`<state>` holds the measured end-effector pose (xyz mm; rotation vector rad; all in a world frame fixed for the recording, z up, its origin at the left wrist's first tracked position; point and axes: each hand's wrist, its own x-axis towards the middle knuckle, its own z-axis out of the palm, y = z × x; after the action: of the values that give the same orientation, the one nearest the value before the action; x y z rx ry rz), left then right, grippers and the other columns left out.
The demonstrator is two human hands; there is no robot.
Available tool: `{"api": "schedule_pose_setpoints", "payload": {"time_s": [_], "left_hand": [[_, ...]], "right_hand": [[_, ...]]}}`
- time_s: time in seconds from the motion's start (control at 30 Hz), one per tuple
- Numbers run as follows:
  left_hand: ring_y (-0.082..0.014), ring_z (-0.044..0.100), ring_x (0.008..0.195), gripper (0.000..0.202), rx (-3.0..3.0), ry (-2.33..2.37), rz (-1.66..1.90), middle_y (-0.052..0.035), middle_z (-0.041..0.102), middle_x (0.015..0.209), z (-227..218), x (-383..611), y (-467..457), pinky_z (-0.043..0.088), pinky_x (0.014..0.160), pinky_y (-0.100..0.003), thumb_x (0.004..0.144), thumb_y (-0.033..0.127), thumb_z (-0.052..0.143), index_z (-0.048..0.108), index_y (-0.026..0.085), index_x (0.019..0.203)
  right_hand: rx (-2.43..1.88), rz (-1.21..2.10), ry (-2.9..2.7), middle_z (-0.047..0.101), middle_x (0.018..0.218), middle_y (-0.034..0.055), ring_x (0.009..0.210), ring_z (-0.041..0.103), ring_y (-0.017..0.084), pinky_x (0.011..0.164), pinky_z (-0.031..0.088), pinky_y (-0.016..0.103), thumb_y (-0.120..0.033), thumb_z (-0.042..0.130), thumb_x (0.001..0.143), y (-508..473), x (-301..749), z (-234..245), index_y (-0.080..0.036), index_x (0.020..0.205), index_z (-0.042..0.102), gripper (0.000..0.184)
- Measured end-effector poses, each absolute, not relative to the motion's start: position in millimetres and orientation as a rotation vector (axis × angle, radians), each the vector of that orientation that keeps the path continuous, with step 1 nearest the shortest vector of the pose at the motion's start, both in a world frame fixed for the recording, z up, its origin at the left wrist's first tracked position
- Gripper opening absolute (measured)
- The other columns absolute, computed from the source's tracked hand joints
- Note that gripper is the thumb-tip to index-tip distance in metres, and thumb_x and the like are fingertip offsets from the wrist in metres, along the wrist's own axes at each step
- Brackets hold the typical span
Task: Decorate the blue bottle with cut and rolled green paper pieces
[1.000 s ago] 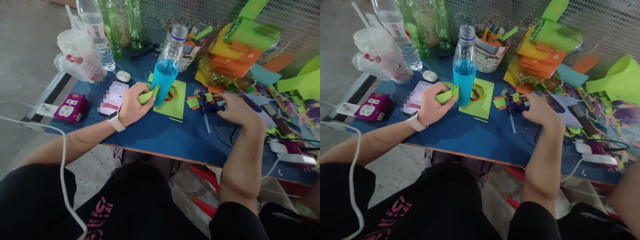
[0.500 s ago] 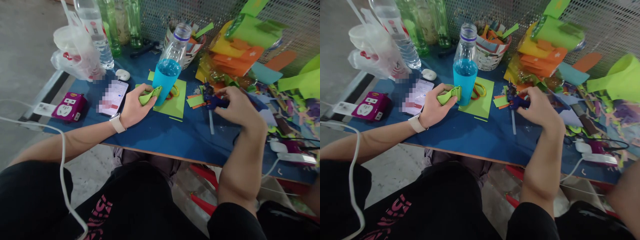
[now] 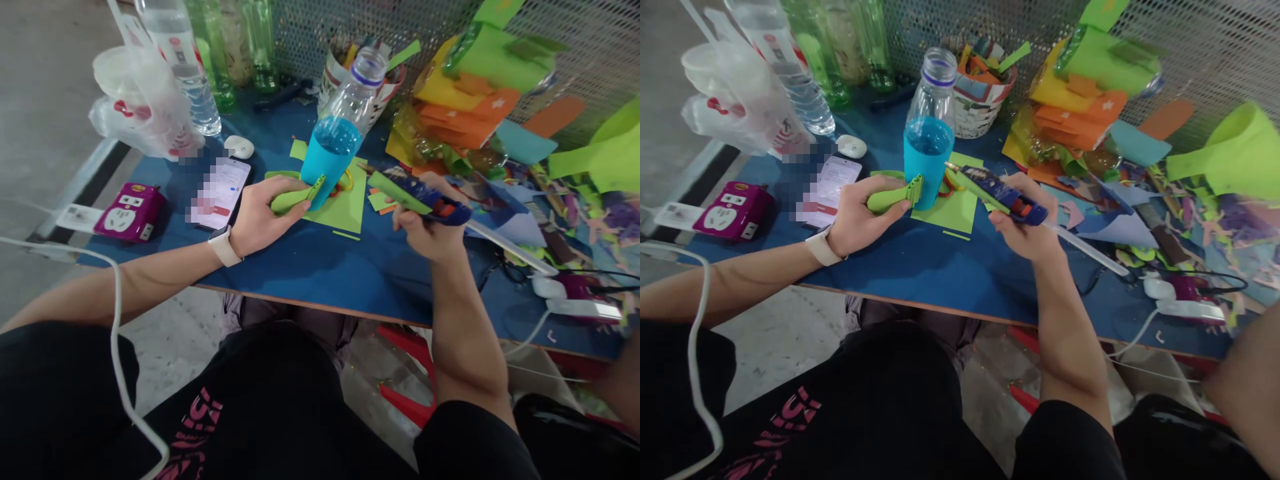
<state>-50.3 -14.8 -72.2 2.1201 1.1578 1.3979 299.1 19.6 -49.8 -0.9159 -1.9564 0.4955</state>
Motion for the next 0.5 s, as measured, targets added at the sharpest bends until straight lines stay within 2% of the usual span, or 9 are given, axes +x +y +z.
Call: {"api": "schedule_pose_setpoints", "payload": {"time_s": [0.13, 0.2, 0.3, 0.5], "left_hand": [[-0.0290, 0.084, 0.122, 0.034, 2.235, 1.136, 1.310, -0.0114, 0.088, 0.125, -70.4, -51.1, -16.9, 0.068, 0.110, -0.042, 0.115, 0.048, 0.067, 0.086, 0.020, 0.119], [-0.0288, 0.084, 0.124, 0.037, 2.278, 1.112, 1.283, -0.0119, 0.087, 0.126, -69.7, -51.1, -17.6, 0.067, 0.110, -0.042, 0.120, 0.045, 0.058, 0.086, 0.021, 0.119], [-0.0292, 0.083, 0.124, 0.045, 2.327, 1.082, 1.273, -0.0136, 0.085, 0.122, -71.6, -51.2, -17.2, 0.067, 0.107, -0.042, 0.125, 0.045, 0.046, 0.083, 0.020, 0.122], [-0.0268, 0.080, 0.100, 0.054, 2.392, 1.126, 1.227, -0.0119, 0.079, 0.103, -77.5, -51.2, -16.1, 0.067, 0.094, -0.042, 0.127, 0.050, 0.036, 0.078, 0.019, 0.114]], "right_hand": [[-0.725, 0.429, -2.034, 0.072, 0.076, 0.0041, 0.066, 0.071, 0.029, 0.072, 0.063, 0.052, -0.086, 0.075, 0.099, 8.4, 279.7, -46.2, -0.033, 0.099, 0.072, 0.054], [-0.673, 0.379, -2.081, 0.073, 0.077, 0.0042, 0.071, 0.075, 0.030, 0.075, 0.065, 0.052, -0.084, 0.073, 0.101, 8.0, 277.0, -47.3, -0.032, 0.101, 0.073, 0.052], [-0.632, 0.313, -2.144, 0.080, 0.088, 0.0052, 0.077, 0.079, 0.029, 0.072, 0.065, 0.047, -0.079, 0.072, 0.105, 10.3, 280.4, -51.1, -0.031, 0.111, 0.075, 0.049], [-0.810, 0.326, -2.348, 0.081, 0.096, 0.0108, 0.083, 0.080, 0.033, 0.072, 0.064, 0.048, -0.087, 0.069, 0.102, 8.1, 284.9, -46.8, -0.030, 0.112, 0.076, 0.058]]}}
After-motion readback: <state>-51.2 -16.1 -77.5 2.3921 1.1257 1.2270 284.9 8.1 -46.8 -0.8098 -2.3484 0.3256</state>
